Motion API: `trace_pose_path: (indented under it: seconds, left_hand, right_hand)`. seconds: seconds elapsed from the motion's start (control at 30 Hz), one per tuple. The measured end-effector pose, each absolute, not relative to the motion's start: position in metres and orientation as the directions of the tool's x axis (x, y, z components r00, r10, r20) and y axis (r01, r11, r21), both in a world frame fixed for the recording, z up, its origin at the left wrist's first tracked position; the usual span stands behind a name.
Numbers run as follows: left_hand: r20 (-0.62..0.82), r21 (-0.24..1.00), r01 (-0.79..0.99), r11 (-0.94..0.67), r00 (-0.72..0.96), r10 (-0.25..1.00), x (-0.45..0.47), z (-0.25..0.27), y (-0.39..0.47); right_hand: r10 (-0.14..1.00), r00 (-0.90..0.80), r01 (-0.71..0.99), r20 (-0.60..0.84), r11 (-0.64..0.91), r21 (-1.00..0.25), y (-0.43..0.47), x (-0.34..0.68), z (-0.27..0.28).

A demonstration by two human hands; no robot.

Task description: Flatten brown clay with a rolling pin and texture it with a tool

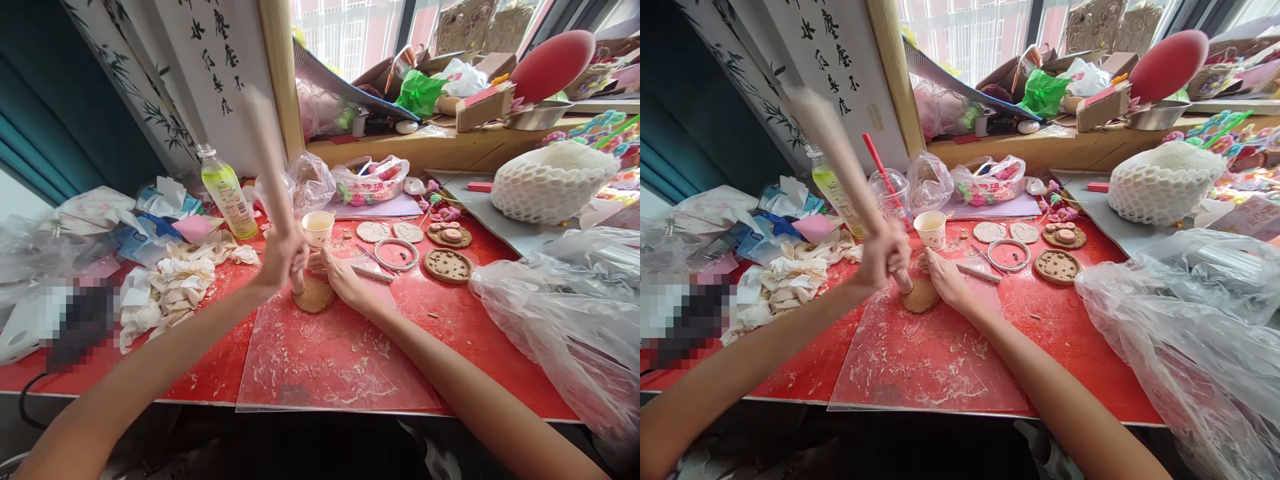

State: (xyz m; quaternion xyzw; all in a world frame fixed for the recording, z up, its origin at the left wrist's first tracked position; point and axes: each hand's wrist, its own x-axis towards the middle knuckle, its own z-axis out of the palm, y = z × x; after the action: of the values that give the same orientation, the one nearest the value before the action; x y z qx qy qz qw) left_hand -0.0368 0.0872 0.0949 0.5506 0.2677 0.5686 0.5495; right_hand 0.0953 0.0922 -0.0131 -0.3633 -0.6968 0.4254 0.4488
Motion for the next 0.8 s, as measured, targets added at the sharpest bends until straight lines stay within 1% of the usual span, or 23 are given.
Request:
trace_pose_path:
  seconds: [0.03, 0.07, 0.13, 0.2, 0.33, 0.37, 0.5, 0.53, 0.57, 0.63, 0.7, 0.73, 0.8]
  left_hand:
    - [0.298, 0.925, -0.309, -0.222, 0.228, 0.927, -0.037, 0.091, 0.088]
    - [0.297, 0.924, -0.312, -0.223, 0.212, 0.931, -0.037, 0.088, 0.09]
    - [0.387, 0.863, -0.387, -0.325, 0.092, 0.917, -0.039, 0.085, 0.093]
    - [0.444, 0.806, -0.435, -0.402, -0.006, 0.896, -0.043, 0.085, 0.096]
    - [0.309, 0.902, -0.348, -0.255, 0.107, 0.945, -0.047, 0.089, 0.096]
    - [0.313, 0.901, -0.346, -0.26, 0.106, 0.944, -0.048, 0.092, 0.095]
    - [0.502, 0.79, -0.419, -0.447, 0.022, 0.865, -0.046, 0.102, 0.087]
    - [0.525, 0.78, -0.424, -0.46, 0.043, 0.85, -0.045, 0.099, 0.084]
    - [0.51, 0.801, -0.41, -0.437, 0.086, 0.856, -0.043, 0.094, 0.081]
    - [0.379, 0.9, -0.32, -0.295, 0.245, 0.892, -0.038, 0.084, 0.077]
    - [0.276, 0.949, -0.249, -0.196, 0.347, 0.897, -0.034, 0.079, 0.075]
    - [0.272, 0.95, -0.25, -0.189, 0.358, 0.893, -0.033, 0.081, 0.075]
    - [0.349, 0.912, -0.332, -0.242, 0.314, 0.883, -0.029, 0.089, 0.078]
  right_hand:
    - [0.883, -0.337, 0.152, 0.327, 0.394, -0.906, 0.092, 0.096, -0.013]
    - [0.878, -0.342, 0.176, 0.335, 0.41, -0.895, 0.092, 0.096, -0.012]
    - [0.873, -0.346, 0.205, 0.344, 0.429, -0.88, 0.092, 0.096, -0.012]
    - [0.87, -0.352, 0.218, 0.346, 0.435, -0.873, 0.091, 0.095, -0.012]
    - [0.869, -0.353, 0.213, 0.347, 0.435, -0.875, 0.091, 0.093, -0.013]
    - [0.87, -0.352, 0.208, 0.345, 0.432, -0.877, 0.092, 0.093, -0.014]
    - [0.885, -0.329, 0.16, 0.329, 0.396, -0.904, 0.093, 0.095, -0.015]
    - [0.888, -0.322, 0.144, 0.33, 0.39, -0.909, 0.093, 0.096, -0.015]
    - [0.887, -0.321, 0.129, 0.333, 0.389, -0.912, 0.093, 0.097, -0.014]
    - [0.878, -0.334, 0.102, 0.342, 0.395, -0.913, 0.092, 0.098, -0.012]
    - [0.867, -0.36, 0.085, 0.346, 0.399, -0.913, 0.09, 0.099, -0.009]
    - [0.862, -0.375, 0.073, 0.34, 0.393, -0.916, 0.089, 0.099, -0.007]
    - [0.857, -0.404, 0.039, 0.319, 0.364, -0.93, 0.088, 0.098, -0.003]
